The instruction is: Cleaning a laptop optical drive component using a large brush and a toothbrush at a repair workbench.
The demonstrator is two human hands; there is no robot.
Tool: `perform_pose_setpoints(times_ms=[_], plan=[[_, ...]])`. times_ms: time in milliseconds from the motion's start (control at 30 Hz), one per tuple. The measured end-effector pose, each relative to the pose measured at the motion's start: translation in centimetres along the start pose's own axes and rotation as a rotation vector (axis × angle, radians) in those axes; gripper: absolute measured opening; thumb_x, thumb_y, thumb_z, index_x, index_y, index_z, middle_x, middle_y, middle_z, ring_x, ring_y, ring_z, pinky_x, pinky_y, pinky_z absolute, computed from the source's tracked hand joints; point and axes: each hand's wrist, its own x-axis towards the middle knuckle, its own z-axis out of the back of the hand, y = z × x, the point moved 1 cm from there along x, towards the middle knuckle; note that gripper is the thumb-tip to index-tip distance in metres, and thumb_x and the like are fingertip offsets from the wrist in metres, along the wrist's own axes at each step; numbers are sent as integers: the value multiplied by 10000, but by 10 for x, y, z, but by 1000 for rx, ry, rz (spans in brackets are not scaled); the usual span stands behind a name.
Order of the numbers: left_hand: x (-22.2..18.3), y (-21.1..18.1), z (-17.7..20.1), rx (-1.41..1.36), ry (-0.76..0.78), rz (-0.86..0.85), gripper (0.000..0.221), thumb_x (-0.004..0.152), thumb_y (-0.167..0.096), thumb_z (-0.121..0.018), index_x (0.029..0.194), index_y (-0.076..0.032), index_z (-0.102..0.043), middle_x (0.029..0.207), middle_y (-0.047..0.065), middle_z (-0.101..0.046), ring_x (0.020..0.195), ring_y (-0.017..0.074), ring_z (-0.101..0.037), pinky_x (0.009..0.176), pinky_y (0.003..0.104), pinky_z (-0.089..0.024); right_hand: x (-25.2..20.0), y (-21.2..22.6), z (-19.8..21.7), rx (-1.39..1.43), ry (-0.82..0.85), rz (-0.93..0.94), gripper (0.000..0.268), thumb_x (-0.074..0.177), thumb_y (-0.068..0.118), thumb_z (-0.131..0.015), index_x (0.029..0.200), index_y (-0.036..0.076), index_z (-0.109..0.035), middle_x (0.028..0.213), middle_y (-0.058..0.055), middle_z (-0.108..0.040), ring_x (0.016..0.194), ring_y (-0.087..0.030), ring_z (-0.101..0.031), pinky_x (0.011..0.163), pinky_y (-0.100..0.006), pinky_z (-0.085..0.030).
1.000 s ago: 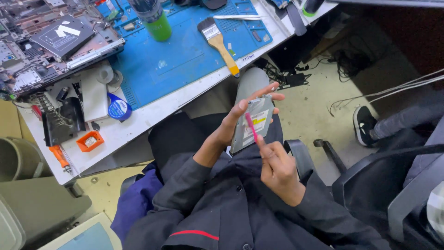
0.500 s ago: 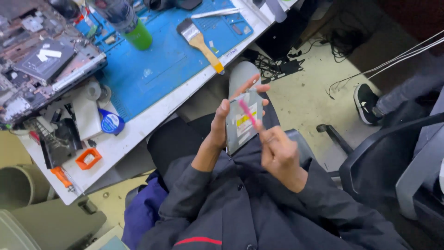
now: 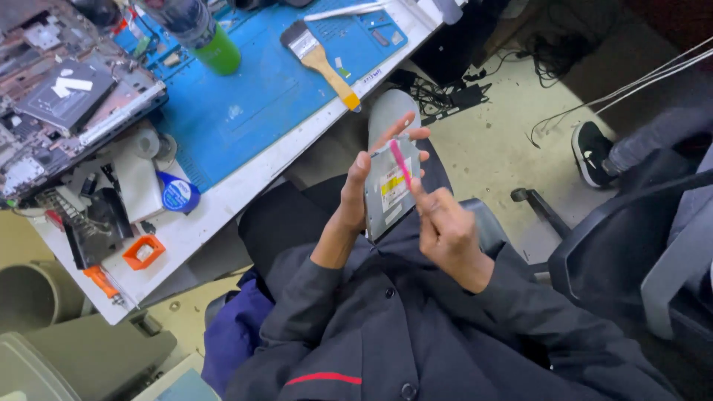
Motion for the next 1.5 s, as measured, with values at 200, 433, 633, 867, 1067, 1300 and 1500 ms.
perform_pose_setpoints(times_ms=[200, 433, 633, 867, 1067, 1300, 1500], plan=[[0, 0, 4, -29, 17, -25, 1060, 923, -800, -444, 1655, -64, -234, 1555, 222, -444, 1280, 265, -615, 1079, 402, -531, 3, -3, -4, 32, -18, -15, 443, 971, -66, -542, 1344, 63, -741, 704, -42, -548, 525, -333, -578, 460, -230, -470], [-3, 1, 3, -120, -24, -14, 1063, 926, -799, -442, 1662, -64, -223, 1551, 224, -458, 1299, 305, -619, 1102, 437, -520, -3, 6, -3, -52, 10, -1, 390, 971, -28, -594, 1306, 85, -759, 738, -21, -572, 527, -328, -569, 475, -302, -490], [-2, 0, 0, -170, -18, 3, 1036, 953, -785, -390, 1665, -55, -207, 1571, 223, -447, 1334, 316, -599, 1110, 458, -519, 2, 8, 3, -21, 1, -16, 425, 997, -27, -539, 1350, 91, -746, 761, 11, -576, 435, -293, -477, 427, -307, -459], [-1, 6, 8, -180, 62, 41, 1073, 911, -842, -369, 1666, -98, -198, 1579, 217, -437, 1353, 348, -581, 1134, 500, -496, -3, 14, 2, -82, 30, 31, 397, 979, -8, -568, 1318, 95, -746, 740, 6, -526, 445, -286, -509, 403, -293, -434], [1, 15, 11, -212, 68, 65, 1127, 879, -875, -367, 1661, -84, -188, 1576, 222, -442, 1351, 337, -585, 1128, 487, -503, 4, 14, 3, -132, 30, 43, 382, 992, 7, -551, 1306, 101, -746, 726, 13, -473, 429, -326, -477, 402, -260, -437], [1, 19, 20, -201, 99, 52, 1143, 883, -875, -352, 1644, -36, -201, 1576, 267, -422, 1334, 383, -594, 1106, 531, -516, 2, 24, -4, -119, 67, 26, 457, 1005, -6, -475, 1382, 101, -709, 759, 19, -475, 398, -253, -478, 421, -209, -425], [-2, 0, 21, -297, 100, 23, 1094, 894, -867, -364, 1657, -105, -176, 1588, 218, -423, 1389, 416, -544, 1170, 584, -439, 6, 15, 8, -211, 77, 61, 309, 1004, 19, -554, 1245, 48, -747, 743, -38, -482, 494, -360, -550, 425, -353, -452]])
